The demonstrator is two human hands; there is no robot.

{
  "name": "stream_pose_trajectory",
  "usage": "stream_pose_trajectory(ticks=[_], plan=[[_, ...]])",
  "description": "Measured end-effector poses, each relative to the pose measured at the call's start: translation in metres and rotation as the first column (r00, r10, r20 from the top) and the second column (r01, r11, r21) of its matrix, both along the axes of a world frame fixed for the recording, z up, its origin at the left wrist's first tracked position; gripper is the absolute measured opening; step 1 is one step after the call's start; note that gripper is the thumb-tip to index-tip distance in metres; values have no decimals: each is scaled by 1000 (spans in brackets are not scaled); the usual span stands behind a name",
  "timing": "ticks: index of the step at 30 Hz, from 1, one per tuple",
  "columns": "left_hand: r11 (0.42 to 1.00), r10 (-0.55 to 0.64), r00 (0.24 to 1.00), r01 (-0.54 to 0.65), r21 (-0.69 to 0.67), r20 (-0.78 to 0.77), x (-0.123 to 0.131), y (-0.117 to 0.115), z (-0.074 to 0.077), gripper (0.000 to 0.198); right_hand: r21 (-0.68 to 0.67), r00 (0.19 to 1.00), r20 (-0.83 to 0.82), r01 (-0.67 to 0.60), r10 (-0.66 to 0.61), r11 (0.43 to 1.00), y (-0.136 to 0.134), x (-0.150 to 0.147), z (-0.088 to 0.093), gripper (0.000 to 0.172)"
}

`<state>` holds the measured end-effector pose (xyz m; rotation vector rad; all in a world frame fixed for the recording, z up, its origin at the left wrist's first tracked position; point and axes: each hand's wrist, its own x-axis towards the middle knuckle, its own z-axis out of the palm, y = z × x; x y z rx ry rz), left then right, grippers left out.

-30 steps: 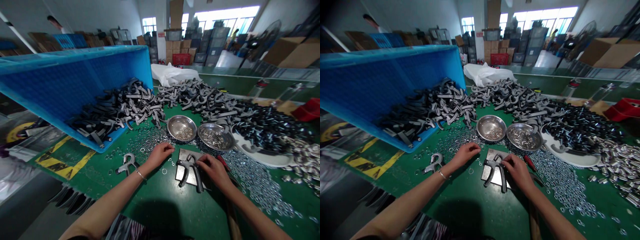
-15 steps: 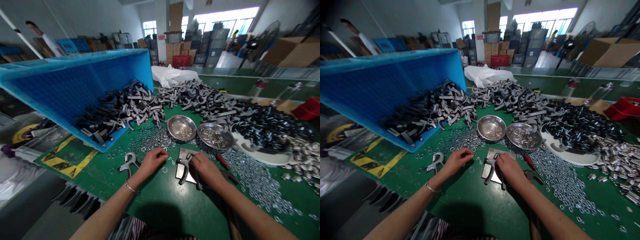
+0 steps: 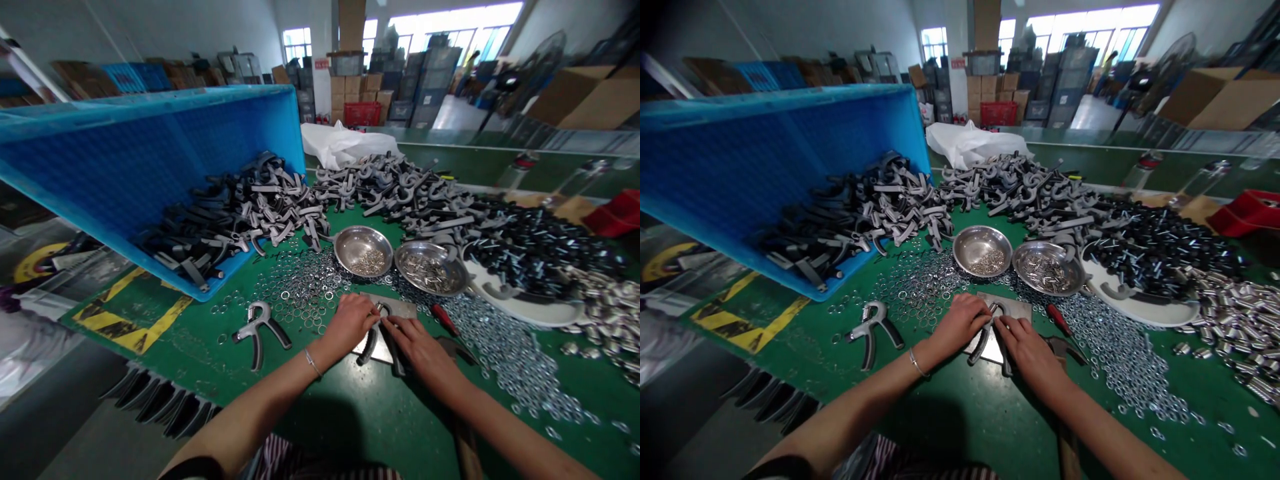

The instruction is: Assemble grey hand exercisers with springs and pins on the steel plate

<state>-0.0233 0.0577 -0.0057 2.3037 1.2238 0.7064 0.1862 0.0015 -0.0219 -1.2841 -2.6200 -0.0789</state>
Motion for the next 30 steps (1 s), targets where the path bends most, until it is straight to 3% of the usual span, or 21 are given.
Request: stream_pose_trajectory(ticks=[6, 10, 14, 17, 21, 25, 30], plan=[[995, 45, 990, -32, 96, -136, 10, -1, -12, 17, -42, 1000, -3, 19, -19, 999, -5, 2, -2, 60], [989, 22, 984, 4, 147, -176, 13, -3, -14, 20, -117, 985, -167, 33, -52, 993, -4, 4, -4, 55], [981, -4, 982, 40, 190, -187, 12, -4, -15, 22, -235, 886, -432, 71, -170, 969, -1, 4, -2, 45], [969, -40, 977, 89, 229, -209, 9, -4, -16, 23, -304, 791, -527, 164, -309, 938, -14, 11, 0, 33], [946, -82, 961, 158, 283, -265, 5, -1, -18, 24, -287, 777, -471, 313, -418, 905, -56, 36, -6, 29], [905, -108, 914, 253, 341, -392, 4, 2, -16, 22, -248, 772, -342, 475, -535, 844, -105, 57, -22, 36], [833, -171, 871, 378, 405, -461, -5, -8, -21, 28, -399, 677, -261, 573, -688, 716, -130, 51, -28, 56]])
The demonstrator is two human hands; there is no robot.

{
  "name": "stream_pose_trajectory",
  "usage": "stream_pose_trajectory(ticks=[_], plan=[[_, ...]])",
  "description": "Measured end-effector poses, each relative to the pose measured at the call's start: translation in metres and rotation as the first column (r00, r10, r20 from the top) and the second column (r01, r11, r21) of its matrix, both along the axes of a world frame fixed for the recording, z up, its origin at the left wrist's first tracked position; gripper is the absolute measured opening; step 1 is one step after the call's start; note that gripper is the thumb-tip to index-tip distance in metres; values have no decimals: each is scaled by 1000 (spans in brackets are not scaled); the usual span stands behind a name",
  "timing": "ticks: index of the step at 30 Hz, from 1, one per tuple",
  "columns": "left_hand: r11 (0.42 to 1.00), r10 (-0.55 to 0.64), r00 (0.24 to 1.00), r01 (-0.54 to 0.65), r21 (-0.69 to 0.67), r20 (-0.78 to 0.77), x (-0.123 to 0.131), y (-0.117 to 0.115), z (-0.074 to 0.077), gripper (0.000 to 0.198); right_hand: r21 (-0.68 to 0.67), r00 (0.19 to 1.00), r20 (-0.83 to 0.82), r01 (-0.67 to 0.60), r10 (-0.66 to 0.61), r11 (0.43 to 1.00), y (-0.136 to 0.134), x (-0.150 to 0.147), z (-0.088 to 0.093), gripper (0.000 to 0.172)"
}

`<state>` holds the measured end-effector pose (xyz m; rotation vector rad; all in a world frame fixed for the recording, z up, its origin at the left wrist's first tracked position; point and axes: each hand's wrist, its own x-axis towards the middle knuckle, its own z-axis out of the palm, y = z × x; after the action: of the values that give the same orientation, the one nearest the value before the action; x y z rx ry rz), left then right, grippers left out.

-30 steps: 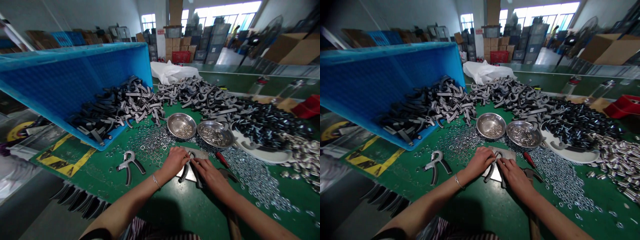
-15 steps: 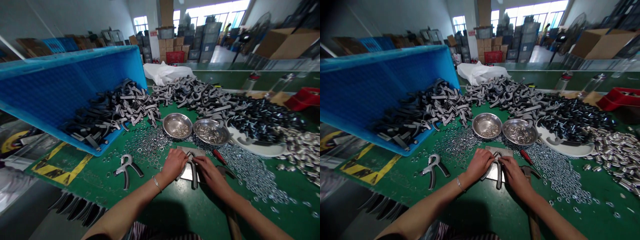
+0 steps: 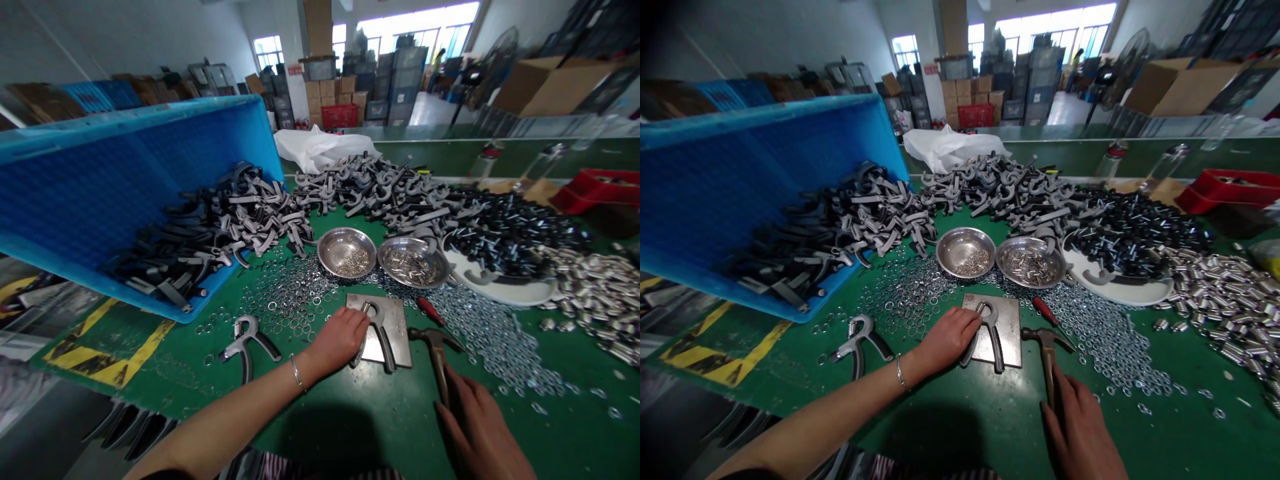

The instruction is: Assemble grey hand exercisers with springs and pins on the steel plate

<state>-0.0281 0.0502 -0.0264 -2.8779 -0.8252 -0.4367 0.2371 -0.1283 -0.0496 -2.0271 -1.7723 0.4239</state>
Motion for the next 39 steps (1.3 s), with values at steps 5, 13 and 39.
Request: stream_pose_trajectory(ticks=[5, 13, 39], plan=[[999, 38, 999, -38, 27, -9, -10, -12, -12, 39, -142, 877, -437, 154, -202, 978, 9, -10, 31, 57], [997, 71, 997, -71, -26, -16, -12, -17, -8, 45, -511, 334, -819, -51, -467, 858, 9, 0, 61, 48], [867, 373, 873, -208, -453, 315, -27, 59, 47, 22, -283, 948, -251, -267, 198, 921, 94, -9, 86, 40]])
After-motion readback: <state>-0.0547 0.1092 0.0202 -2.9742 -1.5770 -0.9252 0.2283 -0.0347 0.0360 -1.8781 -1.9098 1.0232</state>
